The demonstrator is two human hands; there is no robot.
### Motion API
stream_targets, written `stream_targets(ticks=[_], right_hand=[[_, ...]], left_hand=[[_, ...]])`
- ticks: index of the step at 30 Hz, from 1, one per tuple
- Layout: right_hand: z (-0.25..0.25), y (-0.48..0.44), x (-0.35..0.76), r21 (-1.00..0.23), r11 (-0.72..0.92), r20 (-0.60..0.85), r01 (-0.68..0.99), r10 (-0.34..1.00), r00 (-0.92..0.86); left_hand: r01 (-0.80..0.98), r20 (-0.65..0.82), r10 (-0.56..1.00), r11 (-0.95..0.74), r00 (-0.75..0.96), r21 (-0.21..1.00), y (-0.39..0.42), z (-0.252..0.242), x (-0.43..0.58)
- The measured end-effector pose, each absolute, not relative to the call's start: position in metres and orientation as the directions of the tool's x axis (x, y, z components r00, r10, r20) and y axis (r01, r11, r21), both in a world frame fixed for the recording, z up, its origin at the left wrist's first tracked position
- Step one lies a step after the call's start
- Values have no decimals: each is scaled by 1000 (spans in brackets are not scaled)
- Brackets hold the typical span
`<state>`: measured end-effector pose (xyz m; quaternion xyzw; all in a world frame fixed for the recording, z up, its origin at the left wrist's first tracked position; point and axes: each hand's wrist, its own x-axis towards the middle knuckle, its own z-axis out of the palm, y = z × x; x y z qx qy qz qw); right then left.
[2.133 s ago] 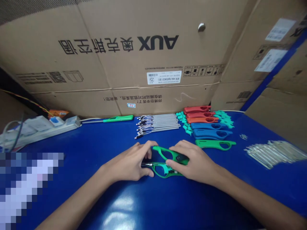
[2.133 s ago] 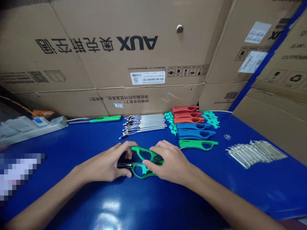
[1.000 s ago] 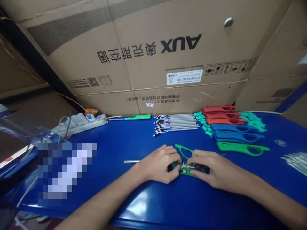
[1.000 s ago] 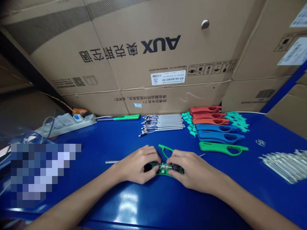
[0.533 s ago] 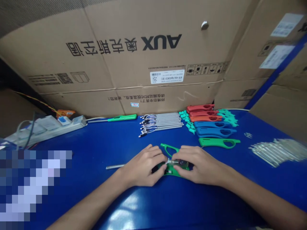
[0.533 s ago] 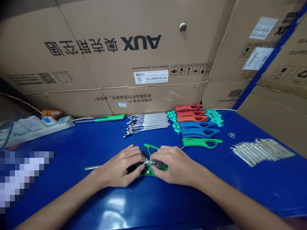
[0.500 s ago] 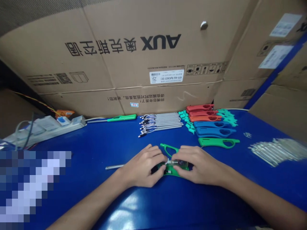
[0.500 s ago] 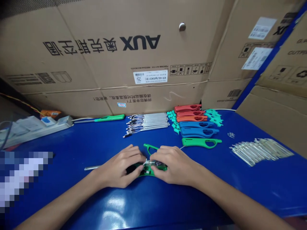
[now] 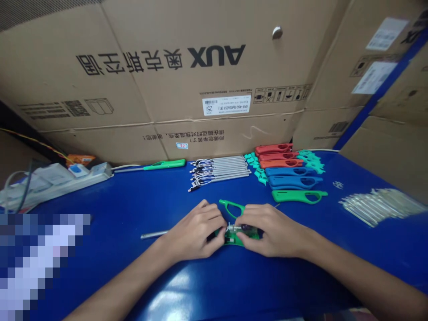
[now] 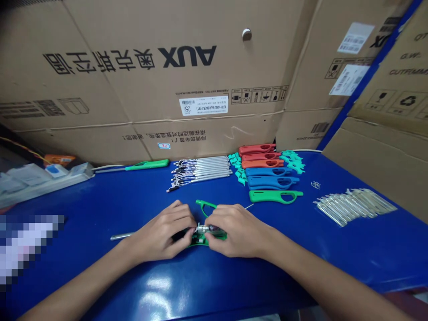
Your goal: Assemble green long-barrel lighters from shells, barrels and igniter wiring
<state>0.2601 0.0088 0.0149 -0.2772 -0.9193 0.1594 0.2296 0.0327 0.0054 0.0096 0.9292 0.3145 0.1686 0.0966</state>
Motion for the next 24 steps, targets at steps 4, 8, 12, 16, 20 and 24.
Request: stream_targets(ticks=[4,8,12,16,20,24], right_hand=[[18,7,259,-435,799,343,415,574,-744],[19,11,264,-427,805,362,412,570,-737],[29,17,276,-409,776,417,481,627,-658],[50,6,308,-324,652,460,685,741,-489],[55,-12,379,-208,346,439,915,869,-229],[44,-19,465,-164,-127,360,978,916,179]], left_hand=[[533,255,596,-799,761,279,6,10,33],[534,271,591,-805,759,258,11,12,27],[555,295,609,-793,737,252,18,15,19],[540,275,601,-798,751,268,17,15,20],[529,311,581,-814,752,241,14,10,23],[508,390,539,-841,747,190,14,5,25]])
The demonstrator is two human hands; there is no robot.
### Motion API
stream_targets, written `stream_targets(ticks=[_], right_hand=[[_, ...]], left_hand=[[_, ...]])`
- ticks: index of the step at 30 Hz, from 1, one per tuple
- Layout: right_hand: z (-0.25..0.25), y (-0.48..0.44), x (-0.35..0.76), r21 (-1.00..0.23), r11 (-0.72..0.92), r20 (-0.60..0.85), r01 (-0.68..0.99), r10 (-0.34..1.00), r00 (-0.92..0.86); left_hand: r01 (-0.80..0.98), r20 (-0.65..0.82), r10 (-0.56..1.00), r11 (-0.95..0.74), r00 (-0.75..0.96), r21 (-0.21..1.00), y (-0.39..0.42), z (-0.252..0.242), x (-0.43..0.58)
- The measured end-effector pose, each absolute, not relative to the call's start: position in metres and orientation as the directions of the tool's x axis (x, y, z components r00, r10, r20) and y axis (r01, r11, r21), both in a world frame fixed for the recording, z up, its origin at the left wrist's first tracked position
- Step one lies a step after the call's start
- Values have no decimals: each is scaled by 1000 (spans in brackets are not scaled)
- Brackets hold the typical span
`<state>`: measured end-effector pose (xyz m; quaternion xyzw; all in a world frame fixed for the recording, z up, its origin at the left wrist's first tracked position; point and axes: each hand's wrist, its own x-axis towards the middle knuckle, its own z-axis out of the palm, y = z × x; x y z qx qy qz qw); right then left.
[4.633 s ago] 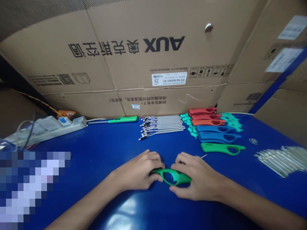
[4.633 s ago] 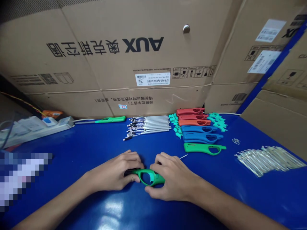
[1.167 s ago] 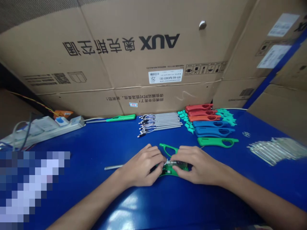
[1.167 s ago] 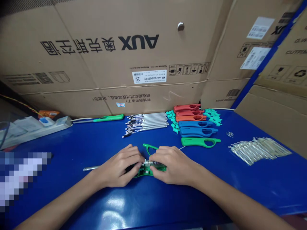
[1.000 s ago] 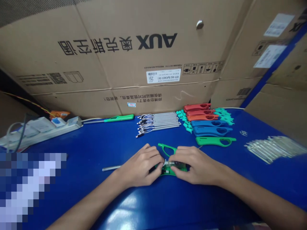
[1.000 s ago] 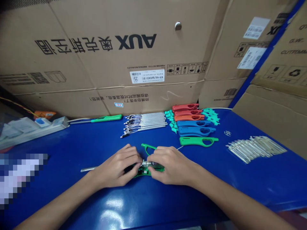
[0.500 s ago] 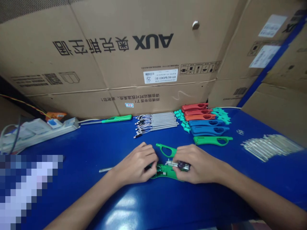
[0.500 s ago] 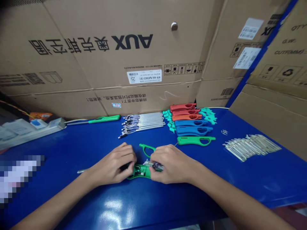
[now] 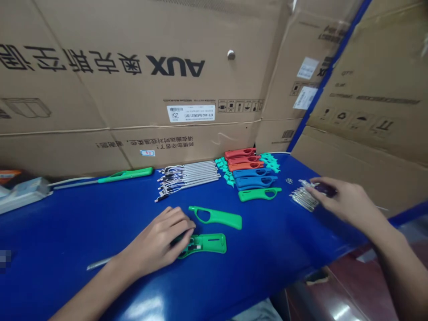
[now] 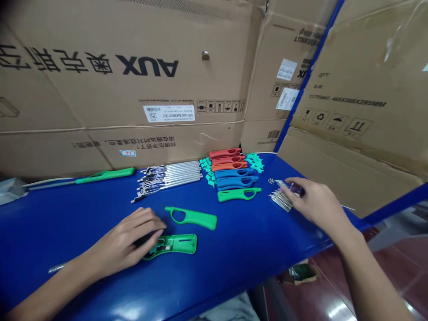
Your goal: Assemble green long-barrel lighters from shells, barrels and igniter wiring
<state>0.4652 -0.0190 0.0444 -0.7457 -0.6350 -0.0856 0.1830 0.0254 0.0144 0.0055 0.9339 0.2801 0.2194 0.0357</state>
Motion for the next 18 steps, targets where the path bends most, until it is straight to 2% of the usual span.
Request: stream_targets(ticks=[1,4,9,18], right_hand=[[42,-19,483,-159,-240,329,958,902,281],[35,-18,519,-149,-331,331,932,872,362],[24,-17,540,-143,-321,317,936,881,350],[11,-1,533,-149,-319,311,936,883,351]], left_hand=[[501,407,528,-846,745,181,15,5,26],[486,443,505,-858,740,166,16,6,28],[483,447,498,-862,743,156,20,5,24],[527,330,559,-828,761,189,23,1,19]])
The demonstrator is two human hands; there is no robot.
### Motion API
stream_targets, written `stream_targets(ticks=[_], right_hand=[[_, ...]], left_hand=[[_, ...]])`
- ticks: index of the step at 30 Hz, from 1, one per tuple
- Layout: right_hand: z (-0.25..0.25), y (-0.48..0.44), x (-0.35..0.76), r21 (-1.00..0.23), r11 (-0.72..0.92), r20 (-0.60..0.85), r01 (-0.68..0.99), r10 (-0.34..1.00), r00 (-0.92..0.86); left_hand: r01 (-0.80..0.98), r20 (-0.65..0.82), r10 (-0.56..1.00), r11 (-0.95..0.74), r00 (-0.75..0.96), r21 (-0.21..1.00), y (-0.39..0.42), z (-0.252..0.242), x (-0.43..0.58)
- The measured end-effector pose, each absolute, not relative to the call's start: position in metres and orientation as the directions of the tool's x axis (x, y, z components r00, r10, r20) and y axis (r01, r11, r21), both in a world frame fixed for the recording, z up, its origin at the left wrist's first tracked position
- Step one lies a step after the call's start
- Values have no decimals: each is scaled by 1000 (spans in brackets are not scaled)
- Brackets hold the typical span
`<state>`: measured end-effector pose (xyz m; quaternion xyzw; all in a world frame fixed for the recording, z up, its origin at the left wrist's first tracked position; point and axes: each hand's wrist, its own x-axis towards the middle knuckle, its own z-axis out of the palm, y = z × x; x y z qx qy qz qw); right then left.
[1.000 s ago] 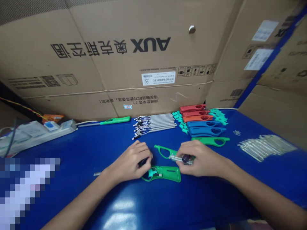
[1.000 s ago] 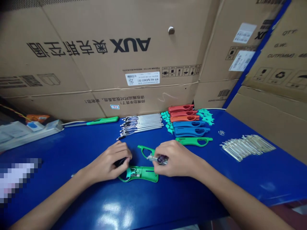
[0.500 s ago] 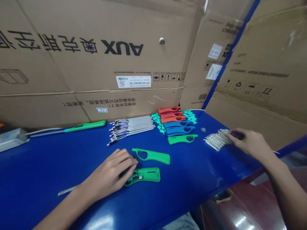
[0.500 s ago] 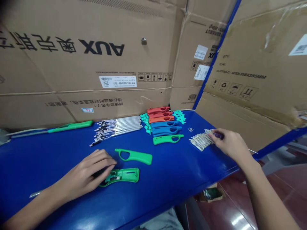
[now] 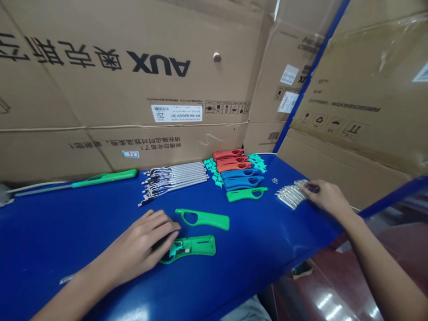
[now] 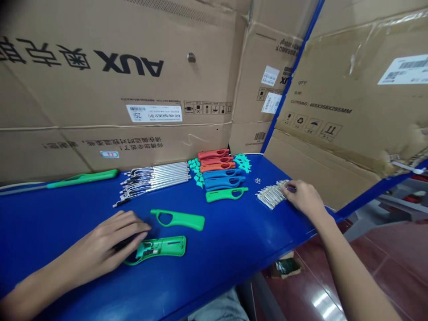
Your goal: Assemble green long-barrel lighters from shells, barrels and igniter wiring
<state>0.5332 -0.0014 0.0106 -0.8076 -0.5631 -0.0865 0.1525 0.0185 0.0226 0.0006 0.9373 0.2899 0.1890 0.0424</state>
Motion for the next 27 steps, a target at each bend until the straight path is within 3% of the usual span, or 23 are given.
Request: stream_targets(ticks=[4,7,10,13,16,19,23,27], right_hand=[[27,-7,511,-180,-300,349,937,871,346],[48,-17,478,-235,-231,417,944,854,312],[69,-24,429,-388,58,447,920,885,132],[79,-23,366,-418,345,330,840,919,-214],[75,-13,302,-408,519,124,751,847,-517],[61,1,255,-338,649,-44,682,713,-700],[45,11,232,-312,707,-90,634,643,-761],[38,10,236,-353,675,-115,648,656,-746]], left_hand=[[604,220,653,-756,725,252,26,12,13],[673,44,725,-658,687,337,27,27,5],[744,-145,762,-542,631,391,24,40,-3],[770,-239,758,-486,607,414,20,47,-8],[773,-235,761,-491,605,400,20,45,-9],[771,-216,761,-513,612,377,24,40,-8],[740,-183,738,-558,649,375,25,38,-5],[690,-48,737,-606,674,396,16,36,6]])
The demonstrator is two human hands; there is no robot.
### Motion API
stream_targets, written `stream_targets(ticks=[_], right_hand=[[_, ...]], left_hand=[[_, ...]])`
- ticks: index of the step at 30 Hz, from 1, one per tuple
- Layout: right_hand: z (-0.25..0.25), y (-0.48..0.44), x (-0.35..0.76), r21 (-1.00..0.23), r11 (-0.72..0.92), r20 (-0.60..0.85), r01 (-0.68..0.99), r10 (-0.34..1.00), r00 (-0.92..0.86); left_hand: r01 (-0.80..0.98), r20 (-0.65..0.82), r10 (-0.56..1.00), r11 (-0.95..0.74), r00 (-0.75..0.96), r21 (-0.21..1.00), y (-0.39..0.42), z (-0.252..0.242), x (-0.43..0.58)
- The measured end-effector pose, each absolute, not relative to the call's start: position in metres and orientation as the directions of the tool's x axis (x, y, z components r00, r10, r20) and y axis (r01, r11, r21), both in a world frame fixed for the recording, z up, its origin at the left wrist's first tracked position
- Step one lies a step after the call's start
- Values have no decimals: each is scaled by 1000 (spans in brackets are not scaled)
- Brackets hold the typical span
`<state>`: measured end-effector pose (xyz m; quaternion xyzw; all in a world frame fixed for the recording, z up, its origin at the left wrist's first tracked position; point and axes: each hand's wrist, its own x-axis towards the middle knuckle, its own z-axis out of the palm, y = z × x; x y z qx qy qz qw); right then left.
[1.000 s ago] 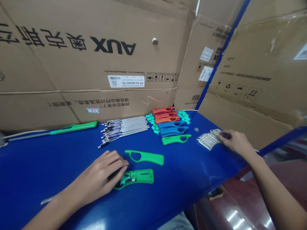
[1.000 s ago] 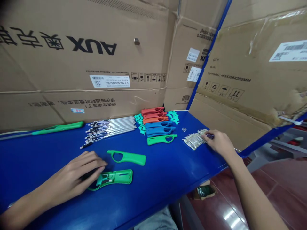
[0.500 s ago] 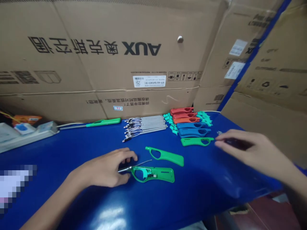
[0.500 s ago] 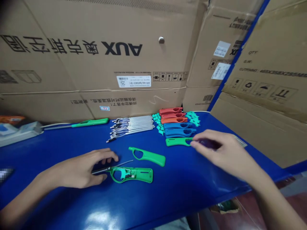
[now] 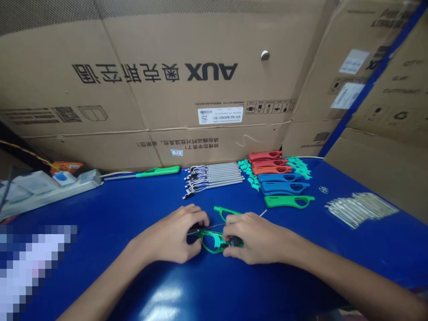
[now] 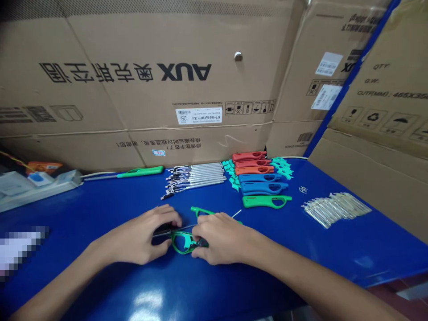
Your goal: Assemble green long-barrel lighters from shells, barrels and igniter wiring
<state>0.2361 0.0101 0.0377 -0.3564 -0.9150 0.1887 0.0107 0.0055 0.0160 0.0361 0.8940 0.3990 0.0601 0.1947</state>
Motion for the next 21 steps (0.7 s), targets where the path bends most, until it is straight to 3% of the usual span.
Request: stream_targets(ticks=[7,16,21], right_hand=[[28,6,241,-392,658,-53,642,681,-730],[24,4,241,-403,688,-7,603,657,-754],[25,4,240,-394,706,4,588,641,-767]], left_hand=[[634,19,698,-661,716,403,8,27,22],[602,119,651,-746,750,284,7,18,27],[601,169,664,-737,728,308,8,17,26]])
